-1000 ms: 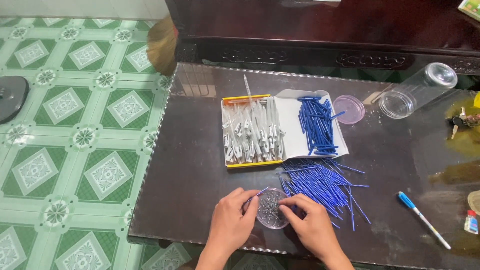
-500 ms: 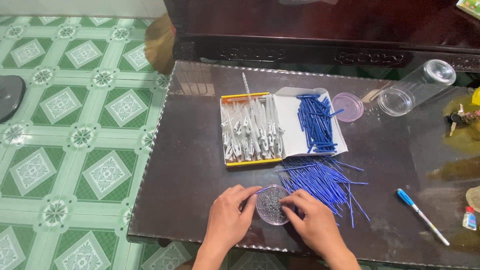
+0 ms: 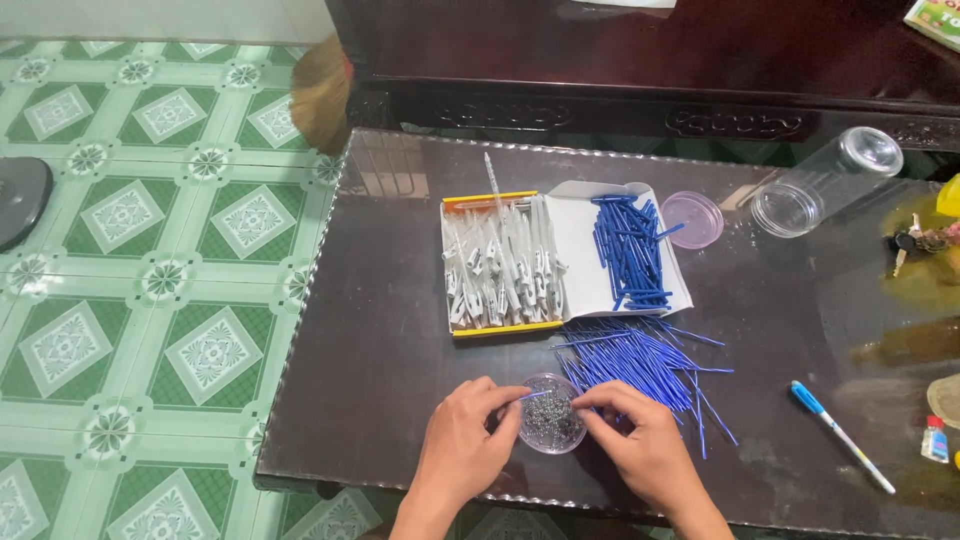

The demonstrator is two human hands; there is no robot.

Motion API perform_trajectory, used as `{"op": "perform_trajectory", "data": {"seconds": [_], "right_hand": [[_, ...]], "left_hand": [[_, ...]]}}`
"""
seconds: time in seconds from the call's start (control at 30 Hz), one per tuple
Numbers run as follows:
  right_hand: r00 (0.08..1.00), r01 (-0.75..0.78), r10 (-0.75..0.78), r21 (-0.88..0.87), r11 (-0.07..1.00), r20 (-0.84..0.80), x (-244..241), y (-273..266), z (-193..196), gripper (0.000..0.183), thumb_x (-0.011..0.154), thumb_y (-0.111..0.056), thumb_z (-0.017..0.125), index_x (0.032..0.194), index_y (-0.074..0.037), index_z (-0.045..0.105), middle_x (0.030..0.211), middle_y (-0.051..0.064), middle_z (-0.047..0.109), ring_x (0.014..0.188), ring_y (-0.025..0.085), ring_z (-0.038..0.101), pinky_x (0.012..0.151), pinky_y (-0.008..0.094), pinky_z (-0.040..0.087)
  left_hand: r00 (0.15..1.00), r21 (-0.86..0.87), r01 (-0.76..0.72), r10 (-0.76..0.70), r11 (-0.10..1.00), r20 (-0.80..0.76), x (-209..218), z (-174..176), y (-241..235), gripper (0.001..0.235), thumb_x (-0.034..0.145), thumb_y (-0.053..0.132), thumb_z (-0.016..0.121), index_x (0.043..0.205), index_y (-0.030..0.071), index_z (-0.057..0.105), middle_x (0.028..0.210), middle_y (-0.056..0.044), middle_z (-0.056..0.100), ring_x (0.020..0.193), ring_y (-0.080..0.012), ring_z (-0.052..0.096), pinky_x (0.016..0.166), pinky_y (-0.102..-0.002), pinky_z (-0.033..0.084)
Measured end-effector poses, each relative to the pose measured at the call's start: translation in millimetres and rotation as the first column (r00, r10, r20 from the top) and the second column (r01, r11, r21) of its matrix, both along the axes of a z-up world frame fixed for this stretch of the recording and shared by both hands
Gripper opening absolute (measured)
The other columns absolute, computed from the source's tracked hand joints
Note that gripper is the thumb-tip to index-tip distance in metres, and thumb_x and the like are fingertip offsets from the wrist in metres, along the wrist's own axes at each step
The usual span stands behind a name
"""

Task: The person assembles pens by inserting blue ink cartridges into white pen bodies and then placing the completed pens into a box. The person repeatedly picks up pen bodies and cartridges from the table, inserts the cartridges, and deposits the assembled pens into the box.

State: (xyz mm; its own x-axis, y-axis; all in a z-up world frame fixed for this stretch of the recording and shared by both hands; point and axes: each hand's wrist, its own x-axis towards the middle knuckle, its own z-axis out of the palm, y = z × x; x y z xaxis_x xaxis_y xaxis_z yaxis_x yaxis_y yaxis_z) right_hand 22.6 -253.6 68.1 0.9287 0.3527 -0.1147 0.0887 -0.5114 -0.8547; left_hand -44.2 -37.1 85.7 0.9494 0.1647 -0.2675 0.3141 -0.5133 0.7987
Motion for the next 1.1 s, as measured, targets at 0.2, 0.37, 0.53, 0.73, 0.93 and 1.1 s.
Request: {"op": "perform_trajectory", "data": {"seconds": [0.2, 0.37, 0.53, 0.73, 0.93, 1.1], "right_hand": [[0.997, -0.013, 0.007, 0.074, 0.997, 0.075, -3, 2, 4, 0.010, 0.087, -0.012, 0.074, 0.086, -0.011, 0.084, 0.089, 0.000, 0.080, 0.075, 0.010, 0.069, 0.064, 0.024, 0.051], [0.997, -0.004, -0.001, 0.070, 0.998, 0.073, -4, 2, 3, 0.010, 0.086, -0.013, 0.074, 0.087, -0.012, 0.084, 0.089, -0.001, 0.079, 0.077, 0.010, 0.069, 0.062, 0.024, 0.049], [0.996, 0.010, -0.017, 0.079, 0.997, 0.088, -3, 0, 2, 0.010, 0.086, -0.013, 0.074, 0.087, -0.011, 0.084, 0.089, 0.000, 0.079, 0.081, 0.010, 0.071, 0.066, 0.024, 0.051], [0.998, -0.004, 0.000, 0.055, 0.998, 0.065, -4, 4, 5, 0.011, 0.087, -0.013, 0.073, 0.087, -0.010, 0.084, 0.090, 0.001, 0.079, 0.086, 0.013, 0.075, 0.080, 0.027, 0.056], [0.999, -0.037, 0.035, 0.056, 0.998, 0.031, -9, 10, 3, 0.011, 0.087, -0.014, 0.074, 0.088, -0.012, 0.085, 0.090, -0.002, 0.078, 0.074, 0.009, 0.069, 0.060, 0.024, 0.049], [1.000, 0.020, -0.021, 0.079, 0.997, 0.007, -12, 19, 5, 0.011, 0.085, -0.016, 0.076, 0.094, -0.013, 0.083, 0.087, -0.003, 0.081, 0.072, 0.010, 0.067, 0.066, 0.025, 0.052]], "left_hand": [[0.999, 0.017, 0.033, -0.032, 0.999, -0.022, 1, 6, -4, 0.030, 0.094, 0.029, 0.059, 0.110, 0.029, 0.084, 0.074, 0.008, 0.060, 0.081, -0.0117, 0.058, 0.072, -0.033, 0.050], [0.999, 0.023, 0.053, -0.054, 0.998, 0.001, 0, 1, -7, 0.030, 0.094, 0.027, 0.059, 0.110, 0.029, 0.084, 0.074, 0.007, 0.061, 0.078, -0.0128, 0.057, 0.069, -0.034, 0.050], [0.998, 0.026, 0.055, -0.056, 0.998, 0.007, 0, -1, -8, 0.030, 0.094, 0.028, 0.060, 0.111, 0.029, 0.084, 0.075, 0.008, 0.062, 0.079, -0.0128, 0.057, 0.069, -0.034, 0.050], [0.998, 0.023, 0.066, -0.065, 0.998, -0.026, 0, 1, -7, 0.030, 0.096, 0.028, 0.059, 0.112, 0.029, 0.084, 0.075, 0.007, 0.061, 0.081, -0.0128, 0.057, 0.069, -0.035, 0.049], [0.995, 0.023, 0.098, -0.098, 0.995, -0.005, -1, -4, -9, 0.030, 0.096, 0.028, 0.059, 0.115, 0.027, 0.082, 0.077, 0.005, 0.061, 0.084, -0.0150, 0.059, 0.073, -0.036, 0.049], [0.985, -0.014, 0.106, -0.103, 0.994, 0.141, -2, -4, -10, 0.023, 0.093, 0.035, 0.067, 0.107, 0.029, 0.084, 0.073, 0.008, 0.066, 0.072, -0.0136, 0.063, 0.064, -0.034, 0.050]]}}
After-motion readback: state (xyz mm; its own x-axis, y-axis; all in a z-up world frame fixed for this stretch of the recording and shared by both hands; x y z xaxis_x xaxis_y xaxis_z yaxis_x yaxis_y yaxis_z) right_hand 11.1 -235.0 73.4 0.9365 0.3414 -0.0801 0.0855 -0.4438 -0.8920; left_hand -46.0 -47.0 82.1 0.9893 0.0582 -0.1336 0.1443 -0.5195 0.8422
